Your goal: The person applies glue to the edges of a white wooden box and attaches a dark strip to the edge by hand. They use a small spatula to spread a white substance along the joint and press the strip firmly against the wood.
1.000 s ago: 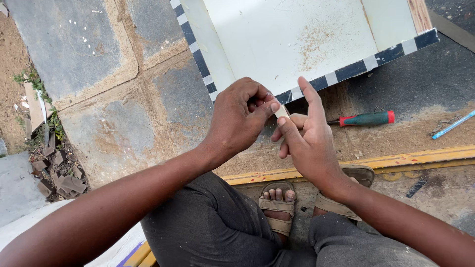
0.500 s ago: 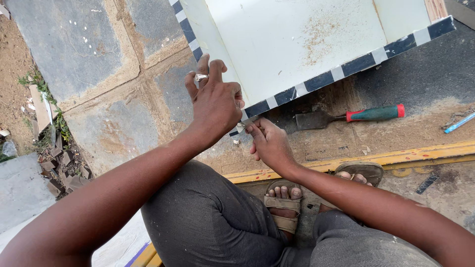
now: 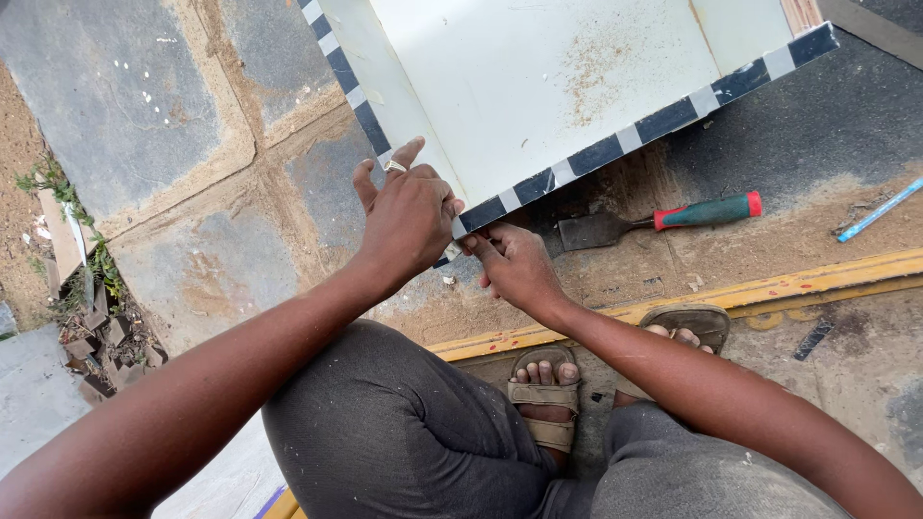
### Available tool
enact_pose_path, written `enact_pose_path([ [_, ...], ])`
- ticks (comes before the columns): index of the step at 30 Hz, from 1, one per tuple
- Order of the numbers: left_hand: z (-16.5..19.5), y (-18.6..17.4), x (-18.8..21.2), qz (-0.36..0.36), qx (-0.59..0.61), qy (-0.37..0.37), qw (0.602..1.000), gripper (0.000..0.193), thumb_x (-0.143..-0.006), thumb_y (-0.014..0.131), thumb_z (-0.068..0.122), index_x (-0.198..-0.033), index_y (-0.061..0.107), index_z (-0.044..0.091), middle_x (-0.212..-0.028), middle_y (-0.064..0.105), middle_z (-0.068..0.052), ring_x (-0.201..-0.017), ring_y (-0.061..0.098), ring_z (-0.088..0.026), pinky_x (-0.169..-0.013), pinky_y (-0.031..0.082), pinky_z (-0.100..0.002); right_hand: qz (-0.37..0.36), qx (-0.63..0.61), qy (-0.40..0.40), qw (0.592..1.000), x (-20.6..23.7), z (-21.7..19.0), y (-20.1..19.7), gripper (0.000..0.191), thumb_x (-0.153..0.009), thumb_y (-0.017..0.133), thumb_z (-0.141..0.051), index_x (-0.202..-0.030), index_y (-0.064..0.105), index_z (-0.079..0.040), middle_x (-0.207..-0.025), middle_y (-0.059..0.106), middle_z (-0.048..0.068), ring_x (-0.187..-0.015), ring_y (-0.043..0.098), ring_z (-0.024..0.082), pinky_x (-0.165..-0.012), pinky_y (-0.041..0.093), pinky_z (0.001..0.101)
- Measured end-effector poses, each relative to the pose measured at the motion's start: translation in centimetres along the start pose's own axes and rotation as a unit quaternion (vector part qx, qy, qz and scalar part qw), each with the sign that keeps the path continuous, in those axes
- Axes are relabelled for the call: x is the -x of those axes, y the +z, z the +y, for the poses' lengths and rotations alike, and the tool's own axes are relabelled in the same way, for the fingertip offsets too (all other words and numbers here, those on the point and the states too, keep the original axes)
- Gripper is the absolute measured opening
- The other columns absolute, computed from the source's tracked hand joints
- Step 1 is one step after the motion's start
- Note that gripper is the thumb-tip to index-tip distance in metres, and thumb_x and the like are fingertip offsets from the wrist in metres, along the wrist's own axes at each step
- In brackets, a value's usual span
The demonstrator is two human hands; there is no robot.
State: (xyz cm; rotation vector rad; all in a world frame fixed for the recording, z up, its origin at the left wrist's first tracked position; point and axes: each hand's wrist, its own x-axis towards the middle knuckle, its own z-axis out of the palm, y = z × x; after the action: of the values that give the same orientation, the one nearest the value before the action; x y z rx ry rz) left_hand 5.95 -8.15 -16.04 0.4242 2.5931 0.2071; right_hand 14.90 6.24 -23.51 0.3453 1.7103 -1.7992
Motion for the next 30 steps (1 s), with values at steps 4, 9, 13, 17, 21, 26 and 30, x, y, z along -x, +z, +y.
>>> enact_pose_path([
  [4, 0.3, -0.7, 1.4, -0.006, -0.057, 0.079, 0.995, 0.035, -0.089, 0.071, 0.034, -0.077, 0.072, 0.002, -0.090, 0.066, -0.014, -0.117, 0.056, -0.029, -0.111, 0.019, -0.054, -0.008, 0.003, -0.032, 0.999, -0.2, 0.5, -0.3, 0.034, -0.102, 0.057, -0.035, -0.097, 0.069, -0.004, -0.070, 0.069, 0.001, -0.051, 0.065, 0.008, -0.041, 0.048, 0.0264],
  [9, 1.0, 0.0, 1.8, 0.049, -0.217, 0.167, 0.960, 0.025, -0.087, 0.070, 0.027, -0.082, 0.067, 0.002, -0.083, 0.059, -0.012, -0.096, 0.060, -0.026, -0.102, 0.026, -0.048, 0.008, 0.012, -0.008, 1.000, -0.9, 1.2, 0.2, 0.035, -0.107, 0.056, -0.027, -0.087, 0.069, -0.002, -0.062, 0.060, 0.004, -0.050, 0.053, 0.008, -0.046, 0.040, 0.0260],
  [13, 1.2, 1.1, 2.3, 0.066, -0.244, 0.145, 0.957, 0.021, -0.089, 0.070, 0.024, -0.085, 0.067, 0.003, -0.084, 0.055, -0.011, -0.087, 0.056, -0.024, -0.100, 0.028, -0.047, -0.059, -0.352, 0.213, 0.910, -1.4, 1.8, 0.1, 0.020, -0.104, 0.052, -0.021, -0.092, 0.063, -0.010, -0.057, 0.043, -0.007, -0.045, 0.033, 0.005, -0.042, 0.025, 0.0252],
  [17, 1.4, 1.1, 1.8, 0.049, -0.246, 0.126, 0.960, 0.024, -0.083, 0.071, 0.025, -0.083, 0.065, 0.002, -0.082, 0.055, -0.012, -0.088, 0.055, -0.025, -0.094, 0.029, -0.047, -0.045, -0.370, 0.261, 0.890, -2.5, 2.2, 0.0, 0.018, -0.105, 0.052, -0.020, -0.092, 0.059, -0.010, -0.058, 0.038, -0.008, -0.046, 0.030, 0.005, -0.044, 0.024, 0.0246],
  [21, 1.7, 0.7, 1.6, 0.067, -0.201, 0.117, 0.970, 0.025, -0.081, 0.074, 0.025, -0.084, 0.064, 0.003, -0.086, 0.055, -0.012, -0.091, 0.055, -0.027, -0.092, 0.030, -0.047, -0.021, -0.386, 0.306, 0.870, -1.9, 2.4, 0.8, 0.029, -0.102, 0.038, -0.012, -0.107, 0.067, -0.009, -0.061, 0.040, -0.007, -0.047, 0.031, 0.005, -0.043, 0.026, 0.0239],
  [26, 2.4, 1.0, 1.0, 0.038, -0.234, 0.099, 0.966, 0.014, -0.085, 0.071, 0.018, -0.085, 0.063, 0.006, -0.086, 0.057, -0.011, -0.093, 0.056, -0.025, -0.098, 0.030, -0.047, -0.171, -0.194, 0.230, 0.938, 2.1, 1.3, -1.0, 0.024, -0.105, 0.056, -0.023, -0.108, 0.069, -0.003, -0.063, 0.056, -0.001, -0.045, 0.042, 0.006, -0.039, 0.033, 0.0238],
  [30, 3.0, 0.6, 1.0, 0.036, -0.238, 0.081, 0.967, 0.023, -0.087, 0.073, 0.024, -0.090, 0.064, 0.003, -0.094, 0.061, -0.015, -0.103, 0.059, -0.029, -0.101, 0.028, -0.048, -0.048, -0.031, -0.020, 0.998, 5.0, -2.2, -8.0, 0.024, -0.098, 0.063, -0.025, -0.108, 0.066, -0.003, -0.072, 0.067, 0.002, -0.052, 0.055, 0.006, -0.046, 0.046, 0.0215],
])
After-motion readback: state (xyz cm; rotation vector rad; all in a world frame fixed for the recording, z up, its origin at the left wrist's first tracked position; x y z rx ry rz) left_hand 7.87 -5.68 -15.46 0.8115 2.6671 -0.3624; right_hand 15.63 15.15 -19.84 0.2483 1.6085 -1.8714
